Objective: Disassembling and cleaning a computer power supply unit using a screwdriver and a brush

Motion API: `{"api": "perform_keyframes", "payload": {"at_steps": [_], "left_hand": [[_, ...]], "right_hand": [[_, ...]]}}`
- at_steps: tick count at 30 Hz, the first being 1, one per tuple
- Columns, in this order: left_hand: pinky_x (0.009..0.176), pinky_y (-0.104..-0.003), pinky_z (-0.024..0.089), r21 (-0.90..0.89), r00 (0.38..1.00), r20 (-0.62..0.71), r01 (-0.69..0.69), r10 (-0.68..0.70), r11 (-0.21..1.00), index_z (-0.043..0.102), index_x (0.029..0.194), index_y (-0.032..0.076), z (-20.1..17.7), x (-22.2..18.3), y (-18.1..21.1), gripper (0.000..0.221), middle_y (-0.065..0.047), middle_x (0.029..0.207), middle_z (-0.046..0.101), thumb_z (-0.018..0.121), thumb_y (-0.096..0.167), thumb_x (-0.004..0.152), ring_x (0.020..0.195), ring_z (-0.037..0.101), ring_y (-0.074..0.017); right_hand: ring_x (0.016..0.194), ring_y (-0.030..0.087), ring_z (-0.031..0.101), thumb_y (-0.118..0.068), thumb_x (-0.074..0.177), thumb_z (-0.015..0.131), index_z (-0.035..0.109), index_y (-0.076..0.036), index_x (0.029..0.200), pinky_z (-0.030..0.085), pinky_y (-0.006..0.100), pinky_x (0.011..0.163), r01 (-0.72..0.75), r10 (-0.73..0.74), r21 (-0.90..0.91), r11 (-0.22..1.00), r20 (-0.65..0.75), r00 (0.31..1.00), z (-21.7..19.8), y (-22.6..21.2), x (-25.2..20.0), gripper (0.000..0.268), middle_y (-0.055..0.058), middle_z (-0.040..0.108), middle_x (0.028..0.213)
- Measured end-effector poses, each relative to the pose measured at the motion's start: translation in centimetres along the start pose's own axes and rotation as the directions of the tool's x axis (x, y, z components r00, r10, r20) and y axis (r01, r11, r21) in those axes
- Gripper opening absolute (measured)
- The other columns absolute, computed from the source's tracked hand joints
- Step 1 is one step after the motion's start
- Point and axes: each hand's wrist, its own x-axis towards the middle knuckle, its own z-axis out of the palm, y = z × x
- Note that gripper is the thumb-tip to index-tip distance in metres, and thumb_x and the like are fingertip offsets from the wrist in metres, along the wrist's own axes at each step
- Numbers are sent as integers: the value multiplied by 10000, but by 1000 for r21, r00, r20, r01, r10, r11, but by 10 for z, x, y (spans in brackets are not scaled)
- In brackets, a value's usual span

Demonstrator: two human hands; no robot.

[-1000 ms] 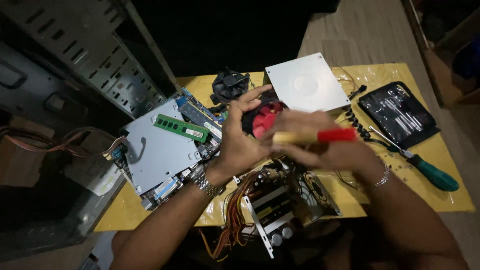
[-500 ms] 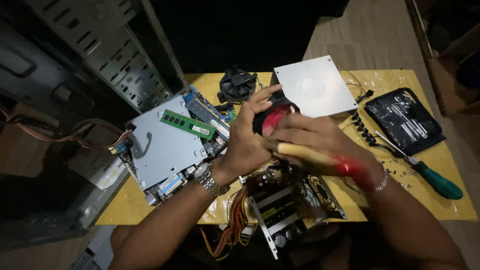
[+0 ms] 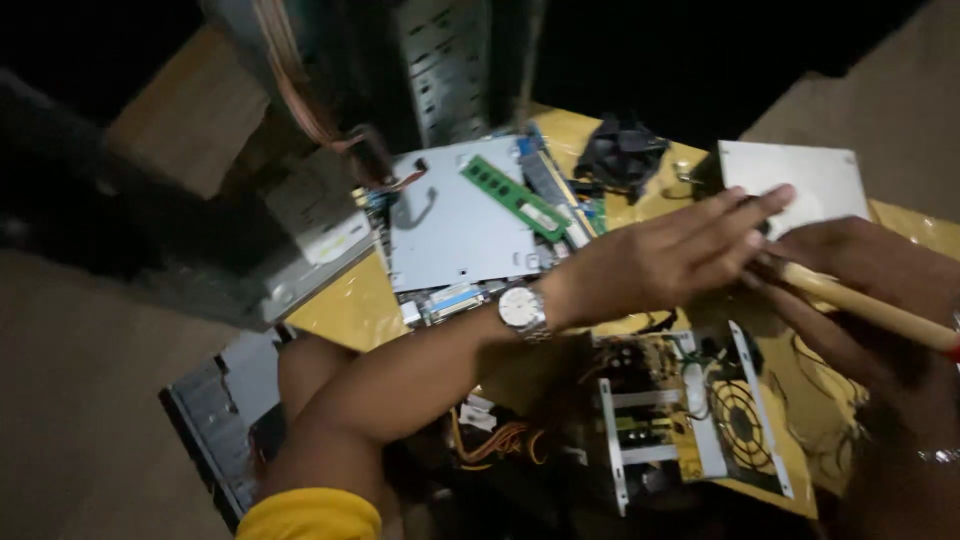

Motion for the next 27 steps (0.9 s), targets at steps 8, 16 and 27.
{"api": "perform_keyframes", "payload": {"at_steps": [8,16,27], "left_hand": [[1148,-308,729,256,994,-113,20,9,966,476,1381,99,-17,3,7,339,-75,1635,298,738,131,1167,1410,659,-249],[1134,-397,688,138,961,-274,3,35,990,526,1307,52,7,5,4,309,-176,1584,325,630,285,1133,1384,620,-306],[1100,-307,721,-99,962,-264,43,-67,994,185,1563,129,-5,-3,7,682,-249,1671,191,704,82,1123,1399,634,-366]], "right_hand": [[995,404,668,203,857,699,645,244,1099,541,441,877,-133,208,218,967,-373,904,-1,-54,24,252,350,673,1170],[836,318,672,119,861,708,667,140,1034,563,387,772,-192,304,316,929,-355,884,32,-18,4,178,306,699,1090],[1022,258,681,-251,856,662,652,-110,1096,578,367,924,96,-124,-236,967,-107,987,55,28,-18,279,78,740,1077]]}}
